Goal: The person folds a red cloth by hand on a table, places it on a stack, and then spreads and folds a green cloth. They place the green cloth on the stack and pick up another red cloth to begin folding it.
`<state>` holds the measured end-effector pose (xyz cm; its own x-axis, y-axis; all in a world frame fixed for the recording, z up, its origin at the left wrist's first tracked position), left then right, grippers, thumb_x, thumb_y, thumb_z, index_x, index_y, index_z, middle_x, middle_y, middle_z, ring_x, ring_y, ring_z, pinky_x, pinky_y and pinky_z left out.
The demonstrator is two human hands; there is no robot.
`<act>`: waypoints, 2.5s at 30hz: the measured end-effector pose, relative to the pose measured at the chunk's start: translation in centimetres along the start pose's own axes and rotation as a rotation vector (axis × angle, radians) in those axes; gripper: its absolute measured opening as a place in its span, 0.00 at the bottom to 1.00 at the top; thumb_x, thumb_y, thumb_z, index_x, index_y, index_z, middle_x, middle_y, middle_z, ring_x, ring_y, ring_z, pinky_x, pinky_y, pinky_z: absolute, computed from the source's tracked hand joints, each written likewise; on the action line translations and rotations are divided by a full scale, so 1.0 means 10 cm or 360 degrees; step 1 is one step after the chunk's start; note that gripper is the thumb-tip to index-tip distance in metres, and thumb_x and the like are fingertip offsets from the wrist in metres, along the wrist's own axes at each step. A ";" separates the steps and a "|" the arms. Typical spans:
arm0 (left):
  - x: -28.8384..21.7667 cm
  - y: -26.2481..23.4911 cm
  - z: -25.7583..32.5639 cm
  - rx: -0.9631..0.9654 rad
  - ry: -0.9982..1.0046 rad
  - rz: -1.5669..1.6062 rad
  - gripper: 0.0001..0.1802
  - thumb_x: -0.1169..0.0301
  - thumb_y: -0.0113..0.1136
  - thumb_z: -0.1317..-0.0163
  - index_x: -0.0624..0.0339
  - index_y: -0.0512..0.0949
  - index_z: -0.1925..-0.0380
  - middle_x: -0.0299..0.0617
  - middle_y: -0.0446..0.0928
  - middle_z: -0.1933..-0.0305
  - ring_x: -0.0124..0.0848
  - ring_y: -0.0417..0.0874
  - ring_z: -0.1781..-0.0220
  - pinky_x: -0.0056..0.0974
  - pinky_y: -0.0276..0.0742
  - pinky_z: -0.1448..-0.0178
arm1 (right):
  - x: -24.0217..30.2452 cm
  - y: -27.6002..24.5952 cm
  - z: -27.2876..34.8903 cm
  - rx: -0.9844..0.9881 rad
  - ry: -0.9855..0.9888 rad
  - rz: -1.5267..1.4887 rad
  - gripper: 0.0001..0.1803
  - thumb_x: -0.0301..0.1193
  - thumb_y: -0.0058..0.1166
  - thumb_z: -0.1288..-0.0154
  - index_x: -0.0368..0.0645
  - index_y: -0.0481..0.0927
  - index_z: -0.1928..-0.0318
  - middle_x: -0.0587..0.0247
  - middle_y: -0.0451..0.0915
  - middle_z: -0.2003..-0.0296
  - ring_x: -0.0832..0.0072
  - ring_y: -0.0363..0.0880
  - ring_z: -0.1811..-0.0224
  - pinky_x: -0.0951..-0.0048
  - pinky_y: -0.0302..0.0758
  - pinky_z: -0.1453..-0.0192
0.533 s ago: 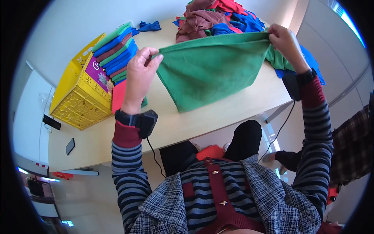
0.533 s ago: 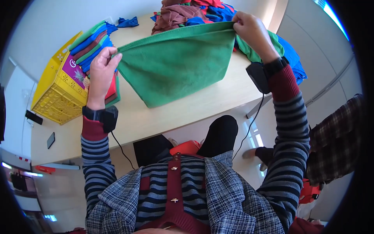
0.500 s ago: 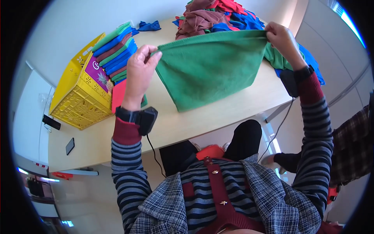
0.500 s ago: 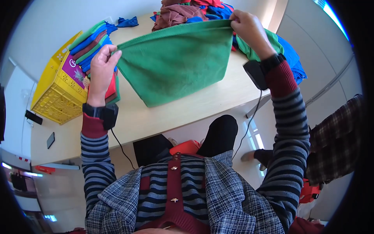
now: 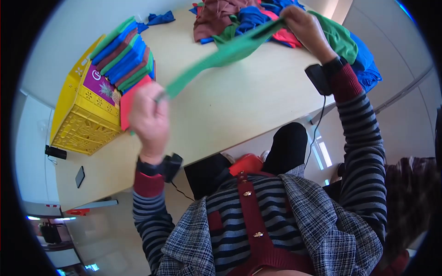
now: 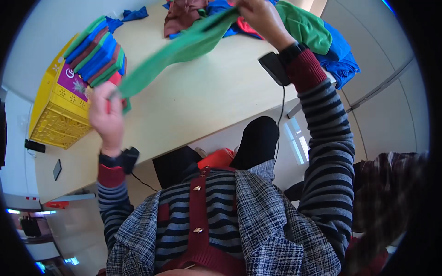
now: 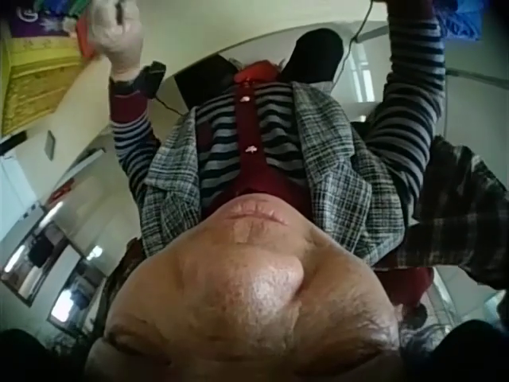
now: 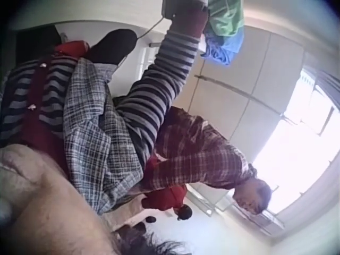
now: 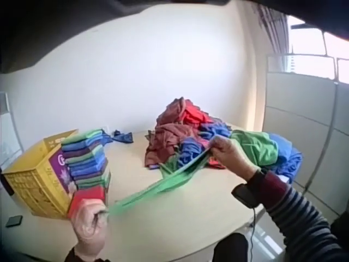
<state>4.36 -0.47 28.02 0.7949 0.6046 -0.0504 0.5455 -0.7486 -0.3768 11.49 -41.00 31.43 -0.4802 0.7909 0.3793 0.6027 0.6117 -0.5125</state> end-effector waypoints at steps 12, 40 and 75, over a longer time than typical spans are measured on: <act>-0.59 1.00 1.75 0.0834 -0.0358 0.0573 0.15 0.81 0.72 0.54 0.59 0.79 0.65 0.44 0.80 0.64 0.45 0.81 0.63 0.44 0.77 0.59 | 0.59 0.99 1.87 0.0916 -0.0051 0.0048 0.13 0.28 0.65 0.38 0.42 0.81 0.54 0.53 0.81 0.59 0.55 0.82 0.59 0.60 0.80 0.54; -0.45 0.88 1.50 0.0481 -0.0525 0.0752 0.15 0.85 0.70 0.55 0.58 0.80 0.66 0.42 0.81 0.49 0.45 0.81 0.45 0.45 0.78 0.43 | 1.53 1.62 2.08 0.0744 -0.0066 -0.0363 0.07 0.23 0.65 0.41 0.39 0.83 0.61 0.58 0.81 0.67 0.57 0.80 0.62 0.60 0.76 0.56; -0.15 0.85 1.42 0.0605 -0.0514 0.0749 0.15 0.78 0.72 0.56 0.59 0.75 0.70 0.45 0.75 0.66 0.49 0.79 0.56 0.49 0.72 0.47 | 1.82 1.58 1.80 0.0809 -0.0091 -0.0269 0.12 0.14 0.57 0.43 0.36 0.79 0.58 0.50 0.81 0.65 0.49 0.81 0.61 0.58 0.77 0.57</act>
<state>4.02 -3.86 11.77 0.7733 0.3334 -0.5393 -0.0165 -0.8397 -0.5428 0.79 -17.24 16.41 -0.5862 0.6714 0.4534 0.1363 0.6334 -0.7617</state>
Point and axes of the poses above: each hand's wrist, its own z-axis away from the middle knuckle, its own y-axis out of the palm, x = y × z, the point moved 9 cm from there along -z, towards the middle knuckle
